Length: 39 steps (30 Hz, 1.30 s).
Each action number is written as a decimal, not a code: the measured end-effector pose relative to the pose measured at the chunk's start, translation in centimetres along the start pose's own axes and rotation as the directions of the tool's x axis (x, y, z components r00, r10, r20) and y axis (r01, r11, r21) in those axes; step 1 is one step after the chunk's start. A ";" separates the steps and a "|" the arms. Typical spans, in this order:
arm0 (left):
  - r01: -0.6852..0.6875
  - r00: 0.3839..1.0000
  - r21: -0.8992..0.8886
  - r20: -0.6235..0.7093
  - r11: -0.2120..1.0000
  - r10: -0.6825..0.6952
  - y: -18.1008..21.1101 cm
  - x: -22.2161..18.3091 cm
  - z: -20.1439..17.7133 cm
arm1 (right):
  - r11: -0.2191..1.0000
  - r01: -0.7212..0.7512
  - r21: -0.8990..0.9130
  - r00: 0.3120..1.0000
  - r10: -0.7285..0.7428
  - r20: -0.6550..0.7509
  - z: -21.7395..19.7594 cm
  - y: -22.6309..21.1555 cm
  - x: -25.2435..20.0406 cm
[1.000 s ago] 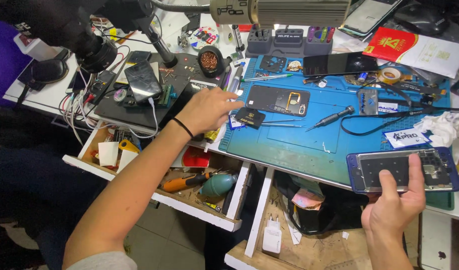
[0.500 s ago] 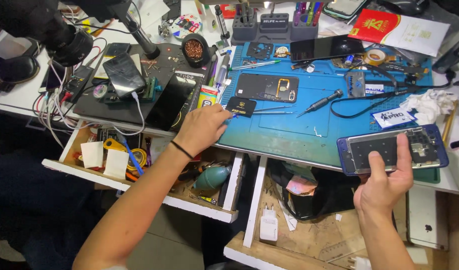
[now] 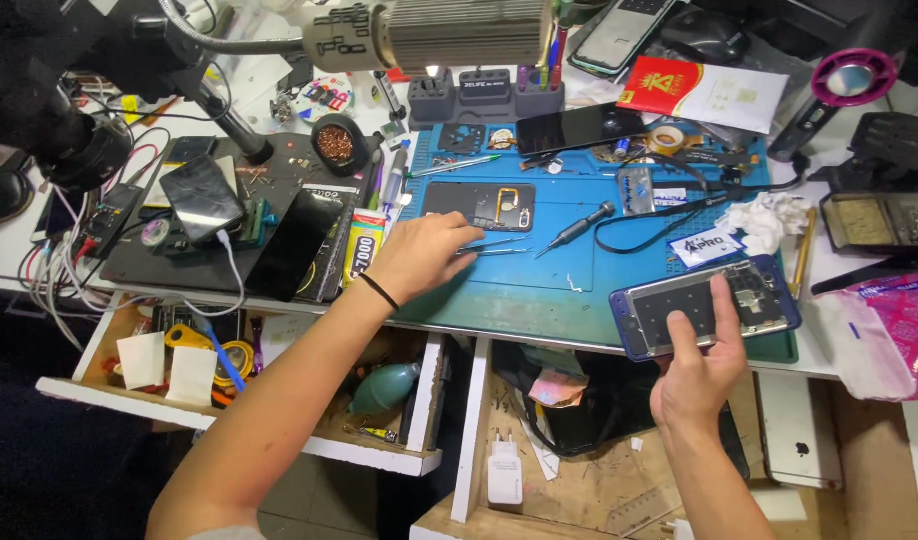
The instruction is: Repairing a mobile phone by disassembling and assembling internal components using a screwdriver
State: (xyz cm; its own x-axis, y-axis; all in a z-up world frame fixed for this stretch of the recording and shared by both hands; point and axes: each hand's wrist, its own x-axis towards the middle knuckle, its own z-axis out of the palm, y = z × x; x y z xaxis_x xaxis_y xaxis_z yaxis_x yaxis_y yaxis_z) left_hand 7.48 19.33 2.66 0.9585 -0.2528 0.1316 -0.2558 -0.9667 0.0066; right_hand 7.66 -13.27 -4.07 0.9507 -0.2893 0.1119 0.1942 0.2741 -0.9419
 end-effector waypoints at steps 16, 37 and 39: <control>-0.014 0.929 -0.093 0.366 0.996 0.048 2.4 1.7 -2.2 | 1.000 -0.002 -0.018 1.000 0.002 0.013 -0.8 1.0 0.7; 0.362 0.929 -0.171 0.142 0.916 -0.341 7.2 14.1 5.5 | 0.986 0.093 -0.135 0.996 -0.094 -0.003 -0.8 0.6 0.2; 0.393 0.919 -0.307 0.165 0.867 -0.359 6.6 12.1 1.2 | 0.993 0.070 -0.100 0.998 -0.070 -0.003 -0.7 0.9 0.5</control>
State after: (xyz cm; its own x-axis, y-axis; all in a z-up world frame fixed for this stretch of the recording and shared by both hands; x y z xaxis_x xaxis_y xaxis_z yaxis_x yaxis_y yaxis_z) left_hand 17.56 9.88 3.14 0.9932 0.1078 -0.0449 0.1167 -0.9250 0.3616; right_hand 8.10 -13.80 -5.07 0.9339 -0.3109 0.1767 0.2349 0.1606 -0.9587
